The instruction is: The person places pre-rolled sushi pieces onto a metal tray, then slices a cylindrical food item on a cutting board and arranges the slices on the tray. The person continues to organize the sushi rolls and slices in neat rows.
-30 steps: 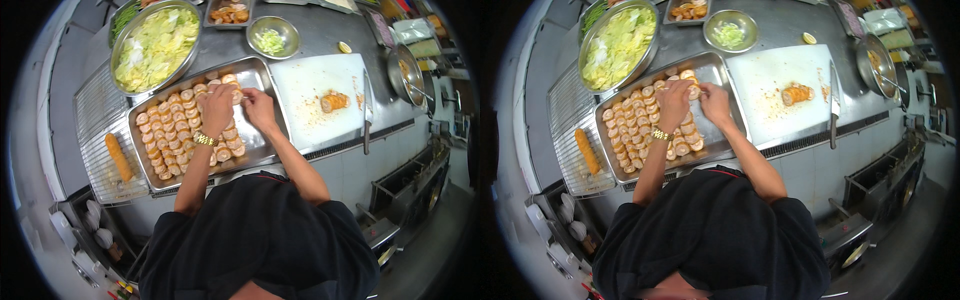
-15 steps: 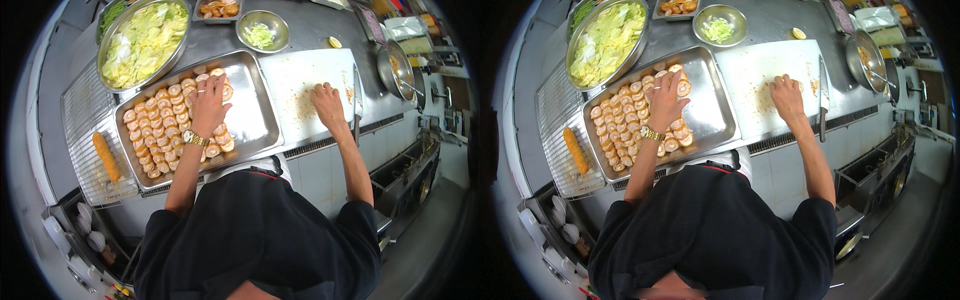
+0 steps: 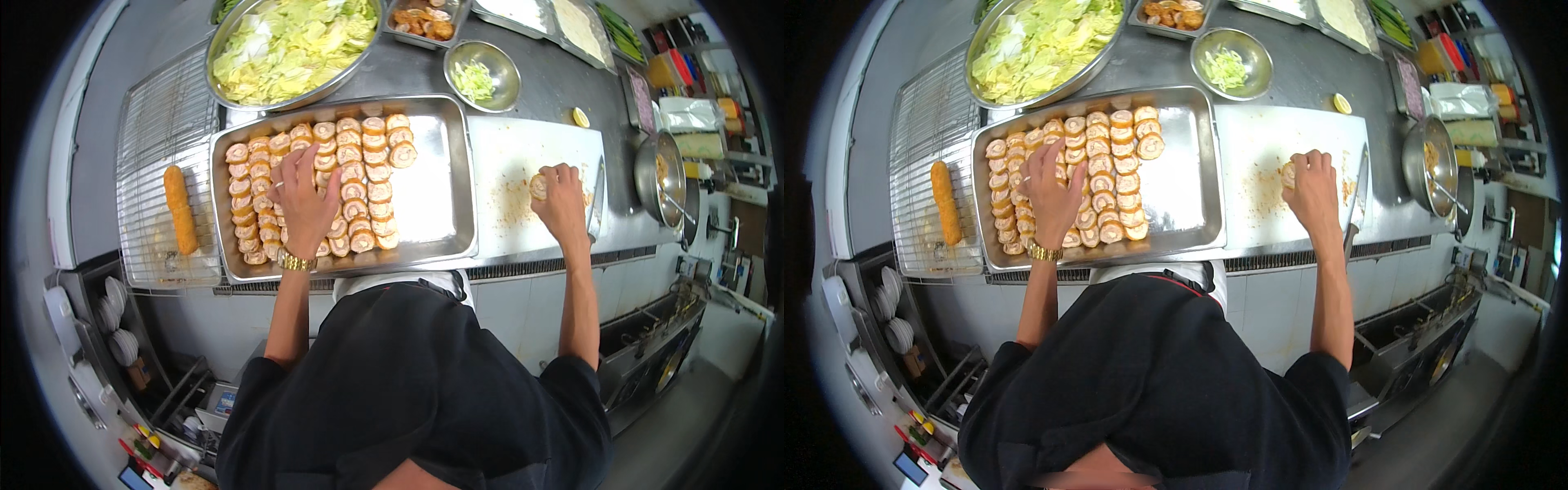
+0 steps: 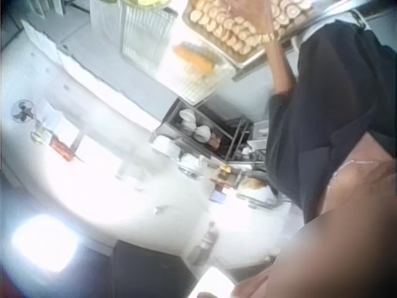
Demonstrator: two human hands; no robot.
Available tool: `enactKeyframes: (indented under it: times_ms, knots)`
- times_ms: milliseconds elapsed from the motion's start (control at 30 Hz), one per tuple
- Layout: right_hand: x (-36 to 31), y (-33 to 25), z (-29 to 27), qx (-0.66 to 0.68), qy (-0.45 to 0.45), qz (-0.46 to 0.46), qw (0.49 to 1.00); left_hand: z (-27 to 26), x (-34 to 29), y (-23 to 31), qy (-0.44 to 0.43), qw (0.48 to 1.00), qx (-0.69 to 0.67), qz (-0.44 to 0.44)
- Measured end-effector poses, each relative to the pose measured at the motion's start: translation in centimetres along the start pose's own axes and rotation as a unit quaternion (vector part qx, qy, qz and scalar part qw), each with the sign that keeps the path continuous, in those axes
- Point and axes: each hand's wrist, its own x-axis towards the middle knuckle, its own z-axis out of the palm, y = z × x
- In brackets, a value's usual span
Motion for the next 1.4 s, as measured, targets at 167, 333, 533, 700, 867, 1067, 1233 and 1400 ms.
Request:
enactKeyframes:
  times_ms: [167, 333, 533, 700, 867, 1067, 1233, 1400]
  knots:
    - [2.4, -10.6, 3.9, 0.358, 0.086, -0.041, 0.929, -0.9, -1.0, -0.5, 0.018, 0.999, -0.006, -0.041]
    - [4.9, -19.3, 10.3, 0.410, 0.047, -0.024, 0.911, -0.9, -1.2, 1.0, 0.015, 0.999, -0.021, -0.020]
    - [3.9, -20.2, 10.2, 0.435, 0.029, 0.014, 0.900, -1.9, -2.0, 0.9, 0.000, 1.000, -0.006, -0.028]
    - [3.1, -19.6, 9.1, 0.403, 0.047, 0.004, 0.914, 0.1, -1.5, 1.9, -0.010, 0.999, -0.032, 0.025]
    - [0.0, -9.5, 5.5, 0.260, 0.178, 0.039, 0.948, 0.3, -1.2, 2.0, -0.002, 1.000, -0.010, 0.025]
    - [-1.4, 2.7, 4.7, -0.181, -0.075, 0.022, 0.980, 0.6, -0.4, 1.6, 0.012, 0.999, -0.013, 0.049]
    - [-0.6, 3.1, 3.7, -0.141, -0.090, 0.025, 0.986, -0.7, -0.6, 1.0, 0.029, 0.999, -0.017, 0.035]
    - [-1.4, -1.7, 0.6, 0.074, 0.065, 0.033, 0.995, -1.9, -2.6, 0.0, -0.001, 0.998, -0.016, -0.065]
